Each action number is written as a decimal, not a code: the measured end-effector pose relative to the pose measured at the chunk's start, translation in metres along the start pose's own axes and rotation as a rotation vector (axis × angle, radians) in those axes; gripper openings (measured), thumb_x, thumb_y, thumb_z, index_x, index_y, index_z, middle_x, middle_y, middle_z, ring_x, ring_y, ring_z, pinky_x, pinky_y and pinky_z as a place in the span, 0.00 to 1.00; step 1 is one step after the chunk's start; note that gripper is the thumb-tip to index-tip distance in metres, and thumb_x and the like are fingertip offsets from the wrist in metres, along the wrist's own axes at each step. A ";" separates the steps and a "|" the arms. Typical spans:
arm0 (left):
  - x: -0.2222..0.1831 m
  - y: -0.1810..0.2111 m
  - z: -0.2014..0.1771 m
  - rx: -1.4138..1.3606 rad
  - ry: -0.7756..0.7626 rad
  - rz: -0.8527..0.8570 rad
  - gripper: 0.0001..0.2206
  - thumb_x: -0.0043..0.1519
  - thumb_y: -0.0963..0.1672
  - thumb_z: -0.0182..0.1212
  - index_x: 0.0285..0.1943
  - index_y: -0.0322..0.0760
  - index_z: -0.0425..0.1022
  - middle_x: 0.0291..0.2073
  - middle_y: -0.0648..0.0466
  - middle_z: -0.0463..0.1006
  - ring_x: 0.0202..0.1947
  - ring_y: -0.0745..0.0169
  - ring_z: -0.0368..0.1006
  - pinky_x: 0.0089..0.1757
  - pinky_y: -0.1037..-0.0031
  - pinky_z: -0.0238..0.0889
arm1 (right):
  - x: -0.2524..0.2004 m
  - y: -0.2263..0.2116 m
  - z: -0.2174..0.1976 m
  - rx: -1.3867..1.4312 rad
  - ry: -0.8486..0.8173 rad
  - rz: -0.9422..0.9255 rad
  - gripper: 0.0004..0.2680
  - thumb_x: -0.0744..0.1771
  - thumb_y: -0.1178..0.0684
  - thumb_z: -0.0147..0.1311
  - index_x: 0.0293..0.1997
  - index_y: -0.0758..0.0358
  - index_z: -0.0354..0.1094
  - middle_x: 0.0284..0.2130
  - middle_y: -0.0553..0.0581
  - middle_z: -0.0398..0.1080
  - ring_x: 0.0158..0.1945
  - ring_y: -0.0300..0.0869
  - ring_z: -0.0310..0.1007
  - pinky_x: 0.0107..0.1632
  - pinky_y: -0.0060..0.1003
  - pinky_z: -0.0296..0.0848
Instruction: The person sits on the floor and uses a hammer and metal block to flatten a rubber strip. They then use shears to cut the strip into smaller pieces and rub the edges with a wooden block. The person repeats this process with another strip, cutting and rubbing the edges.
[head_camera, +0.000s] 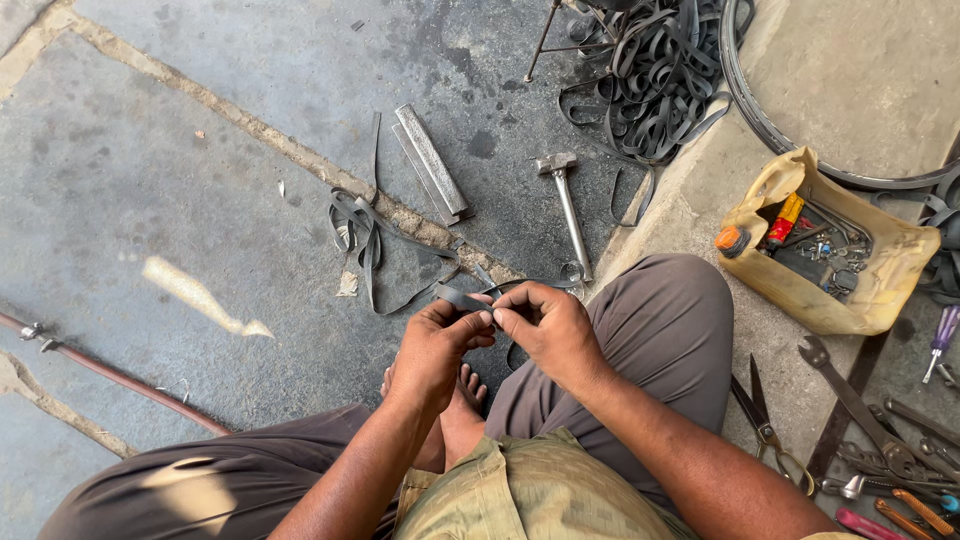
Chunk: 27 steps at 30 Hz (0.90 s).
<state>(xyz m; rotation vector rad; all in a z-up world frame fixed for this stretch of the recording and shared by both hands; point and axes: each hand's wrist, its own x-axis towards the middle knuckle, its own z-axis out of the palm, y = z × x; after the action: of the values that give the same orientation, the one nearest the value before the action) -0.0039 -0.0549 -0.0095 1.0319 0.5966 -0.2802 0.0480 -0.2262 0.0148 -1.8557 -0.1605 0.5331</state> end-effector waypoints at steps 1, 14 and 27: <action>-0.001 0.001 -0.001 -0.019 -0.005 -0.021 0.11 0.61 0.39 0.65 0.51 0.25 0.78 0.36 0.47 0.83 0.34 0.63 0.79 0.39 0.72 0.74 | -0.002 -0.005 0.000 -0.107 0.018 -0.055 0.05 0.65 0.57 0.61 0.41 0.66 0.76 0.34 0.52 0.79 0.39 0.36 0.80 0.43 0.30 0.77; -0.003 0.006 -0.002 -0.226 -0.014 -0.151 0.10 0.61 0.37 0.62 0.51 0.28 0.76 0.39 0.45 0.82 0.36 0.57 0.81 0.40 0.72 0.77 | -0.017 -0.032 -0.009 -0.703 0.102 -0.872 0.12 0.61 0.63 0.65 0.47 0.69 0.74 0.41 0.58 0.74 0.49 0.50 0.76 0.52 0.42 0.77; -0.005 0.007 0.000 -0.162 0.038 -0.150 0.18 0.60 0.39 0.61 0.59 0.27 0.72 0.42 0.44 0.81 0.41 0.53 0.79 0.44 0.68 0.72 | -0.037 -0.019 -0.014 -0.313 0.155 -0.603 0.11 0.67 0.62 0.60 0.55 0.65 0.74 0.48 0.59 0.76 0.53 0.49 0.77 0.57 0.42 0.76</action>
<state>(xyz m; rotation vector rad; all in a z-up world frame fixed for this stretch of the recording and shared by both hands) -0.0048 -0.0517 -0.0016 0.8391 0.7205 -0.3384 0.0242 -0.2453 0.0460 -2.0121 -0.7045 -0.0605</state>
